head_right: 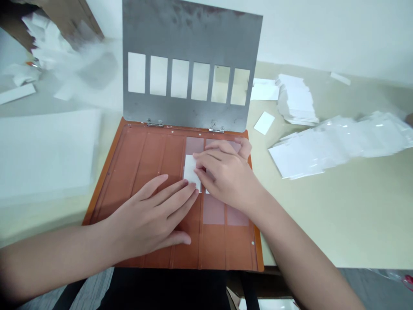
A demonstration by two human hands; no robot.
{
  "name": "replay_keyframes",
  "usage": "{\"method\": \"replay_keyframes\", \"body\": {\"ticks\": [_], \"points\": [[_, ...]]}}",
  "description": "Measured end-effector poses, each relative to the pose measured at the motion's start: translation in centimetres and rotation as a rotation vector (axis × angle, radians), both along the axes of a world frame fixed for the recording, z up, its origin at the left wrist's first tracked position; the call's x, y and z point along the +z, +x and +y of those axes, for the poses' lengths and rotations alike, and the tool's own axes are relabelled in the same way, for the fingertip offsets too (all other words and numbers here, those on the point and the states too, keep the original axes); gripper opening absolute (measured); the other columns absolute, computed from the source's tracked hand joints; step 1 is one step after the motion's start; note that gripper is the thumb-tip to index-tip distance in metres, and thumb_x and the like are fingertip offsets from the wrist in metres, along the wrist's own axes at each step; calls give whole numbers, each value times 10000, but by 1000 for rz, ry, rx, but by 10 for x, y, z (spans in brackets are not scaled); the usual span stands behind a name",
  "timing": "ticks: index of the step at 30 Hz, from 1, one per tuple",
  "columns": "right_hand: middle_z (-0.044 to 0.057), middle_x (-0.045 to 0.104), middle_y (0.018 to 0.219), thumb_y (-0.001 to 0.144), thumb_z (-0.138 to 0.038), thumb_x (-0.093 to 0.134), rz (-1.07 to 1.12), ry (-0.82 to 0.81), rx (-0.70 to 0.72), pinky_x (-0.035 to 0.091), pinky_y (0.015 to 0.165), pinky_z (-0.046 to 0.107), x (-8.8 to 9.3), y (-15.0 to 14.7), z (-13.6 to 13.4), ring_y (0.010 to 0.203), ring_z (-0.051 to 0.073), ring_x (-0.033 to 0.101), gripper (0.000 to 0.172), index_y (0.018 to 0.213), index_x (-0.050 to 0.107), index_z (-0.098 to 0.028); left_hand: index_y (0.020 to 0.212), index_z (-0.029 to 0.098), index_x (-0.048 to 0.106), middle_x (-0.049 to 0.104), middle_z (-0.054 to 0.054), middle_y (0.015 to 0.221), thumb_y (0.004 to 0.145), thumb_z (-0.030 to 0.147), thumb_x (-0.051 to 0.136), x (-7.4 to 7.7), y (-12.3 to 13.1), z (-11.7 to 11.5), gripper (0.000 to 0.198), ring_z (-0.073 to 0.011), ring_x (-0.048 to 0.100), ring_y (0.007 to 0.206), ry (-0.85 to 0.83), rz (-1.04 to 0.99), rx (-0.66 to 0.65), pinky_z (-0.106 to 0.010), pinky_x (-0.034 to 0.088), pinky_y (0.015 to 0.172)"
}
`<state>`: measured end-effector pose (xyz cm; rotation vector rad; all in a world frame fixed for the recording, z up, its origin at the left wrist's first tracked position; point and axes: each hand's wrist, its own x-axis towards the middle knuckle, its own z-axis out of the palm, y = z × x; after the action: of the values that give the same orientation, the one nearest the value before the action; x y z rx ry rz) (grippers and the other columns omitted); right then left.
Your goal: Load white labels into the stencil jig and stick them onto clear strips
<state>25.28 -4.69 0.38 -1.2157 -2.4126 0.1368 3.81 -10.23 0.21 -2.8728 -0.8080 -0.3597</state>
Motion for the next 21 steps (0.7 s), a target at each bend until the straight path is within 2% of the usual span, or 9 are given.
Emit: {"method": "replay_keyframes", "body": {"ticks": [3,6,8,11,14,18,21], "points": [[21,762,1057,943,-244,532,-12,-6,1,241,999,517,0,1,1,1132,303,621,172,1053,664,-260,1304,57,601,651,-111,1319,1010,572,401,0,0,0,626,-264,569,1210,-44,-22,17,-445,343,1063],[74,700,1252,935,-267,537,-60,-29,-5,245,1015,535,-1,3,2,1296,349,519,353,1286,572,-252,1301,68,603,654,-109,1321,1006,573,416,1,0,0,614,-260,580,1205,-78,-35,31,-443,368,1019],[102,672,1307,952,-273,512,-92,-44,-2,224,1033,552,-2,4,2,1351,356,477,409,1359,511,-235,1301,69,601,655,-107,1321,1004,575,422,2,0,0,613,-258,583,1204,-83,-40,38,-447,379,995],[107,674,1308,983,-278,487,-96,-47,7,188,1061,562,-3,6,2,1352,339,494,380,1360,497,-235,1295,66,600,662,-98,1314,1016,560,405,2,0,0,600,-249,585,1197,-80,-48,45,-454,380,976],[64,711,1247,973,-266,530,-25,-26,21,210,1075,536,-4,6,2,1286,305,570,336,1309,525,-262,1296,69,599,666,-90,1309,1027,547,386,2,0,0,588,-240,580,1201,-81,-52,47,-454,374,974],[17,745,1143,946,-232,574,90,11,38,336,1032,491,-5,3,4,1093,247,687,290,1230,571,-286,1303,75,593,667,-80,1303,1032,543,375,1,0,-1,584,-231,573,1205,-78,-55,51,-449,371,976],[56,709,1215,924,-208,594,171,64,45,455,962,456,-6,0,7,1106,251,679,338,1254,579,-278,1292,82,600,668,-70,1297,1038,530,366,1,0,0,566,-224,573,1200,-74,-54,57,-450,368,974]]}}
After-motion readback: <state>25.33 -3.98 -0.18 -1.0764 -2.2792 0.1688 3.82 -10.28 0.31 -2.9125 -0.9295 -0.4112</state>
